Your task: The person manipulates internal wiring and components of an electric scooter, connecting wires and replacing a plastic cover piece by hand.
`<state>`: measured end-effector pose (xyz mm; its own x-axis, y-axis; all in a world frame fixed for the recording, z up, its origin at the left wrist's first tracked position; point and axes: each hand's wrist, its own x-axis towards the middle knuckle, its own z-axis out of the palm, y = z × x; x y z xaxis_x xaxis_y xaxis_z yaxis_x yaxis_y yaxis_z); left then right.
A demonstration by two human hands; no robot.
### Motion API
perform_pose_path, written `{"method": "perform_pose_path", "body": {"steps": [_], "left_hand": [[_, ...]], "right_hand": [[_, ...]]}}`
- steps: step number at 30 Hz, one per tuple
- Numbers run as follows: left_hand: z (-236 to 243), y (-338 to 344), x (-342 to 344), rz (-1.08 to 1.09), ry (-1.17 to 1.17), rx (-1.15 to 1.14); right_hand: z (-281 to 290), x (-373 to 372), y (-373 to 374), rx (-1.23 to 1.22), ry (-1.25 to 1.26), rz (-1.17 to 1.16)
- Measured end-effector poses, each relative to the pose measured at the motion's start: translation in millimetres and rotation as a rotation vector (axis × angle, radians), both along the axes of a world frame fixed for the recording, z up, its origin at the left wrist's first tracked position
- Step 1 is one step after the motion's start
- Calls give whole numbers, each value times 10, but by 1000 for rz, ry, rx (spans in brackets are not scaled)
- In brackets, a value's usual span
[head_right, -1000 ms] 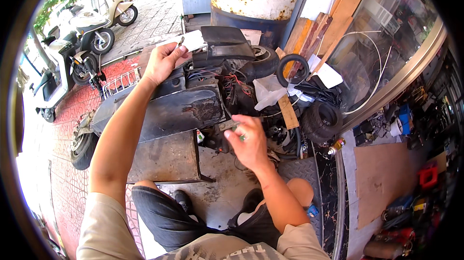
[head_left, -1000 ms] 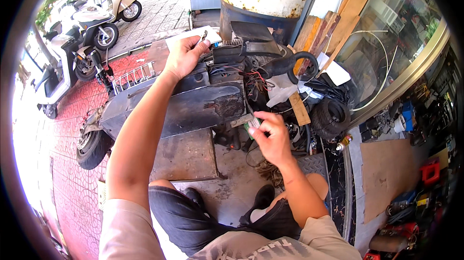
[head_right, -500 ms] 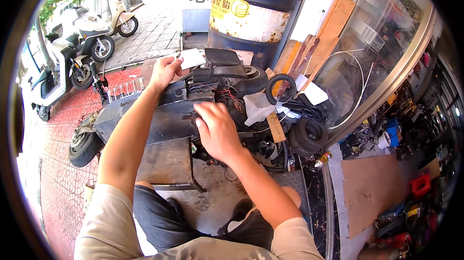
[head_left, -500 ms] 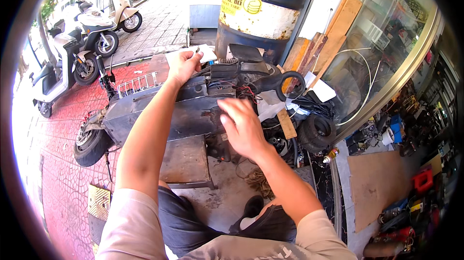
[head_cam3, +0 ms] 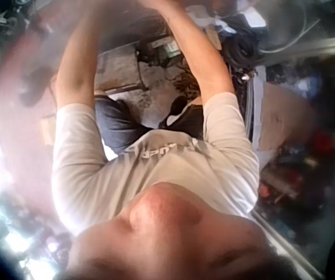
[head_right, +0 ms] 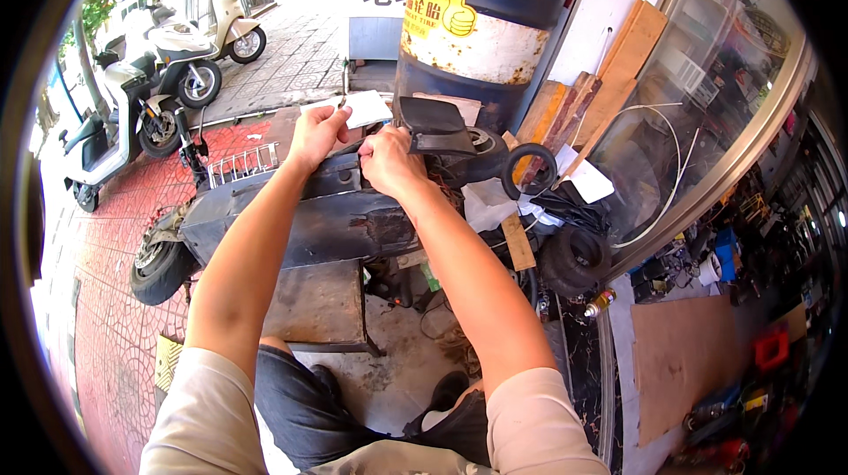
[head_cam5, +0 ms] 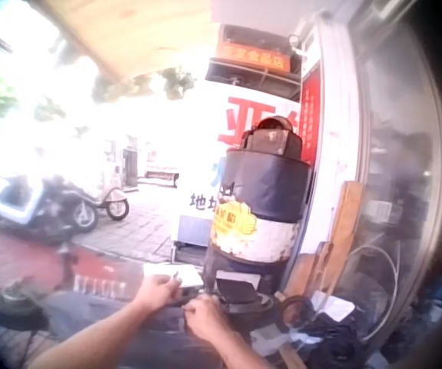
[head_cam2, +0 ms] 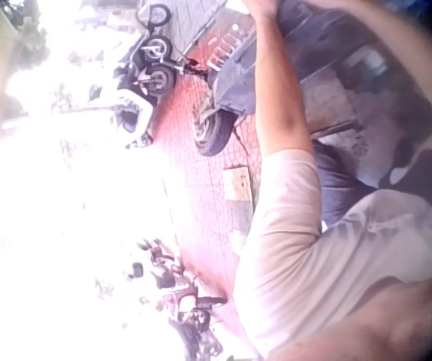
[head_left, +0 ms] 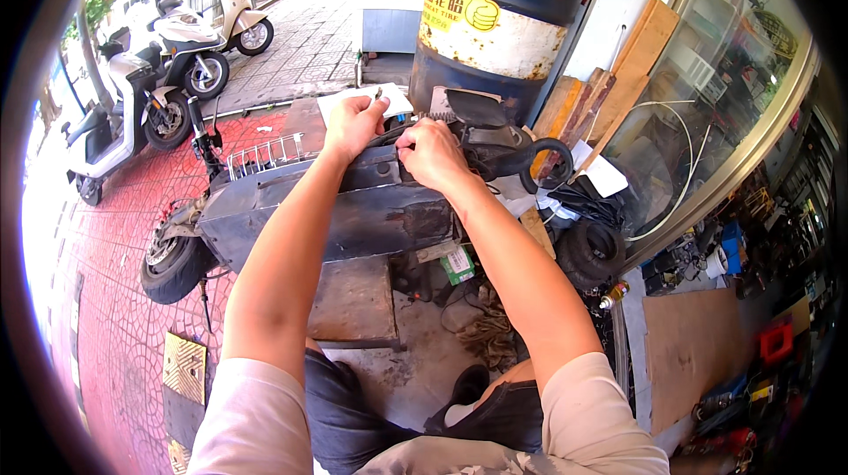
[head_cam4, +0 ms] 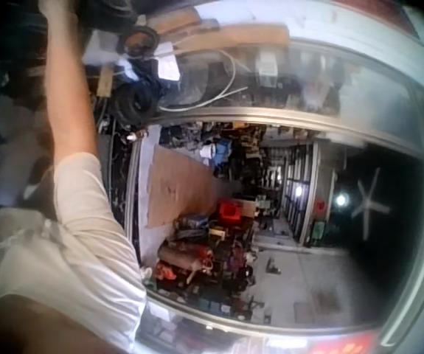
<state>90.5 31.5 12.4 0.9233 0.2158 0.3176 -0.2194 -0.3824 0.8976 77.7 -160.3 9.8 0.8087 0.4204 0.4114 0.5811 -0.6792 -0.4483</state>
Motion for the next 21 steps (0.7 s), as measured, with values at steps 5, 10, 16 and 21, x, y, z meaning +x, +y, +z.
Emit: {"method": "perform_pose_path", "body": {"steps": [5,10,16,21], "left_hand": [[-24,4,37,-4,-13,-16],[-25,27,28,7,-17,-14],[27,-15,-4,1,1,-21],[27,-28,-23,40,-7,46]], "right_hand": [[76,-21,-11,-81,-58,55],[43,-67,-41,-57,-166,112],[13,87,-180,66,-167,72],[96,99,-294,12,-94,118]]}}
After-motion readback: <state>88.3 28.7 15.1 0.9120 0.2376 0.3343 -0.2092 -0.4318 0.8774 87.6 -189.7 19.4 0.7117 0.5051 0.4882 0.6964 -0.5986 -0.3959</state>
